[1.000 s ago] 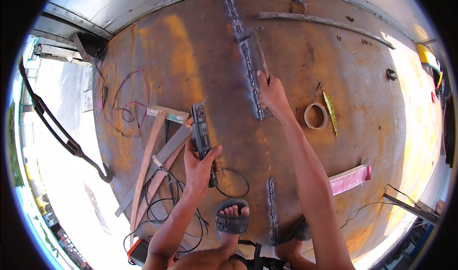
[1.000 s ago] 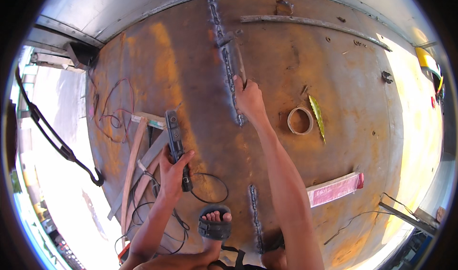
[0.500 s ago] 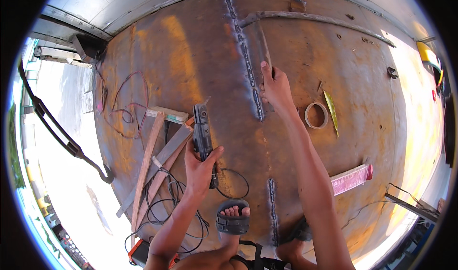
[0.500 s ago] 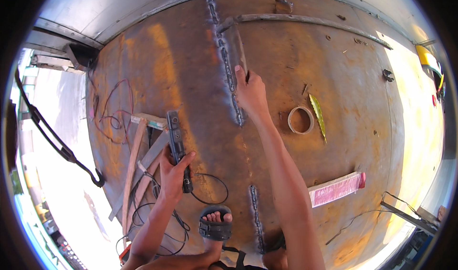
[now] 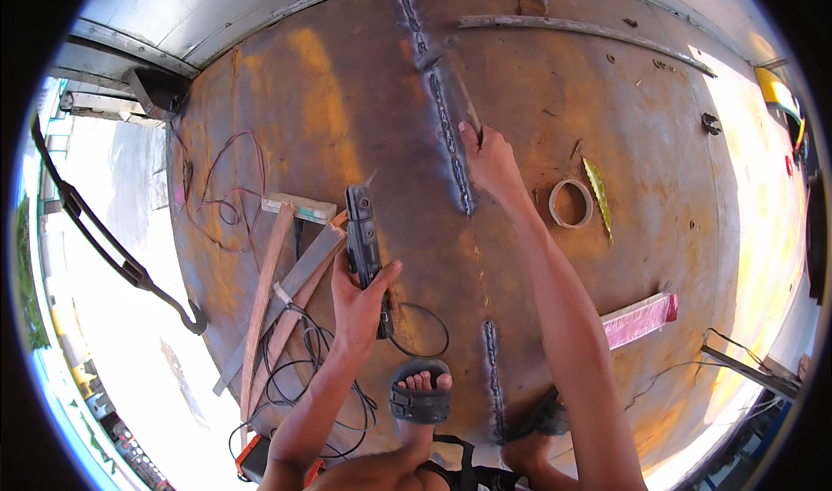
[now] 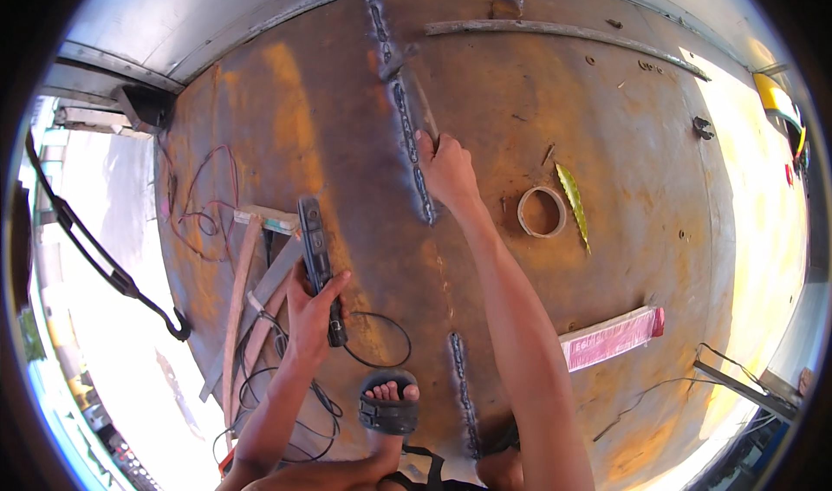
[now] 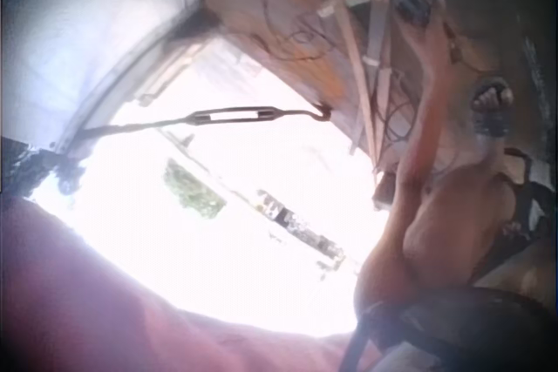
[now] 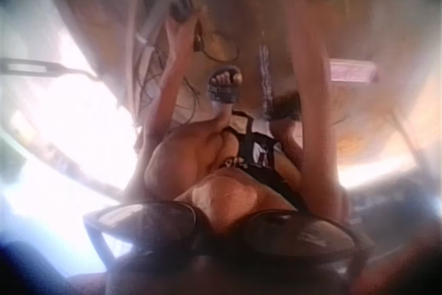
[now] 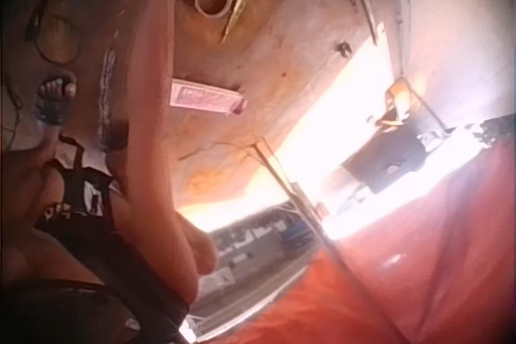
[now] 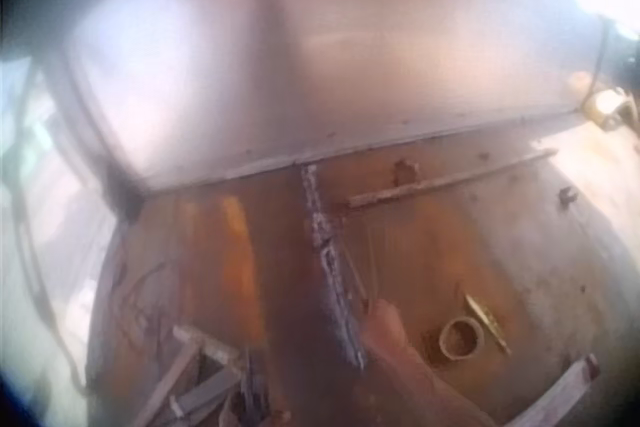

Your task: The person welds a metal sheet using a welding torch, creating sparks and molten metal. They then use a hammer to chip away slag from the weld seam. The person repeats the welding and chipping process multiple times.

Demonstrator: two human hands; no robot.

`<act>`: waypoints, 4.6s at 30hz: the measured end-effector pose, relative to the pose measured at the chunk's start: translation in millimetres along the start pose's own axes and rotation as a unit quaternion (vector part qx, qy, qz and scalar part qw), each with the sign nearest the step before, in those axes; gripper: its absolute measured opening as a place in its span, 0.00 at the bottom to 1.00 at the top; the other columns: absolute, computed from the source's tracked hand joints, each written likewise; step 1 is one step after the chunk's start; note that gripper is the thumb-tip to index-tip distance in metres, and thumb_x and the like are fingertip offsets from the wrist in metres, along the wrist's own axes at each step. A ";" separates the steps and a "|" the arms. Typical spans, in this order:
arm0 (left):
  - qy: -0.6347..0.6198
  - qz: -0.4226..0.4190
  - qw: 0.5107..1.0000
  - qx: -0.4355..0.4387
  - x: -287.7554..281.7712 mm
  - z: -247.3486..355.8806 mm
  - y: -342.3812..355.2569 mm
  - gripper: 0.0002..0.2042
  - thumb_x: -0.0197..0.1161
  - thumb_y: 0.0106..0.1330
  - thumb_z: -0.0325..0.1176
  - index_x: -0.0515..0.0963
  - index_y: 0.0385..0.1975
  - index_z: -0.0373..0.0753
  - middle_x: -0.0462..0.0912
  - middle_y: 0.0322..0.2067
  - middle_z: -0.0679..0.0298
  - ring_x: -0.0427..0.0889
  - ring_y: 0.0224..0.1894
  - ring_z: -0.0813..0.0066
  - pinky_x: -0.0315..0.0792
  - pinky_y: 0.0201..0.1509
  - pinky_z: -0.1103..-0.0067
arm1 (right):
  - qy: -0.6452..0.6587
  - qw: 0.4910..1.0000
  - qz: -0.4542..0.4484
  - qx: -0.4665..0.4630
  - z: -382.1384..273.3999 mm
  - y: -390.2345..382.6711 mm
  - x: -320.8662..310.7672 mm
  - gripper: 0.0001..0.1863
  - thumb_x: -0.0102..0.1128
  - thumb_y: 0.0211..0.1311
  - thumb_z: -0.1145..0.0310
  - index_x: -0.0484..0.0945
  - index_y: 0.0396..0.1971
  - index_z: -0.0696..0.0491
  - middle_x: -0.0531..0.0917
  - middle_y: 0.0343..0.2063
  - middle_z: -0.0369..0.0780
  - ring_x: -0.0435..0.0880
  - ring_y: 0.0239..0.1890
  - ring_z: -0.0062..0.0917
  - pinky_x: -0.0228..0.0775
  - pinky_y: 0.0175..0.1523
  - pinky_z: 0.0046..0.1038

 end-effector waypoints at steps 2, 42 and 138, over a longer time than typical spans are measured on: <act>0.003 0.006 1.000 0.003 -5.7 0.3 -1.2 0.20 0.75 0.65 0.25 0.69 0.49 0.37 0.76 0.28 0.69 0.76 0.18 0.82 0.72 0.20 0.81 | -0.039 0.996 -0.081 0.024 -20.5 -1.7 -10.0 0.29 0.50 0.82 0.47 0.76 0.36 0.62 0.82 0.21 0.49 0.84 0.20 0.38 0.75 0.31 0.41; 0.022 0.006 1.000 0.017 -12.8 -3.5 -2.0 0.19 0.75 0.65 0.29 0.72 0.50 0.39 0.79 0.32 0.68 0.78 0.25 0.81 0.74 0.23 0.81 | 0.044 0.996 -0.067 0.042 12.4 -40.1 -15.7 0.31 0.49 0.82 0.45 0.76 0.36 0.63 0.81 0.20 0.49 0.86 0.23 0.42 0.75 0.34 0.43; -0.008 0.002 1.000 0.016 -8.2 -5.6 -17.6 0.22 0.75 0.65 0.27 0.70 0.53 0.36 0.79 0.31 0.67 0.78 0.22 0.82 0.74 0.22 0.81 | 0.170 0.973 -0.085 0.134 29.7 -155.2 -21.9 0.27 0.40 0.84 0.40 0.69 0.38 0.52 0.69 0.18 0.34 0.66 0.13 0.15 0.60 0.17 0.22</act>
Point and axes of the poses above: each hand's wrist, its own y-axis towards the middle knuckle, its own x-axis out of the palm, z = x × y, the point moved 1 cm from there along y, towards the middle knuckle
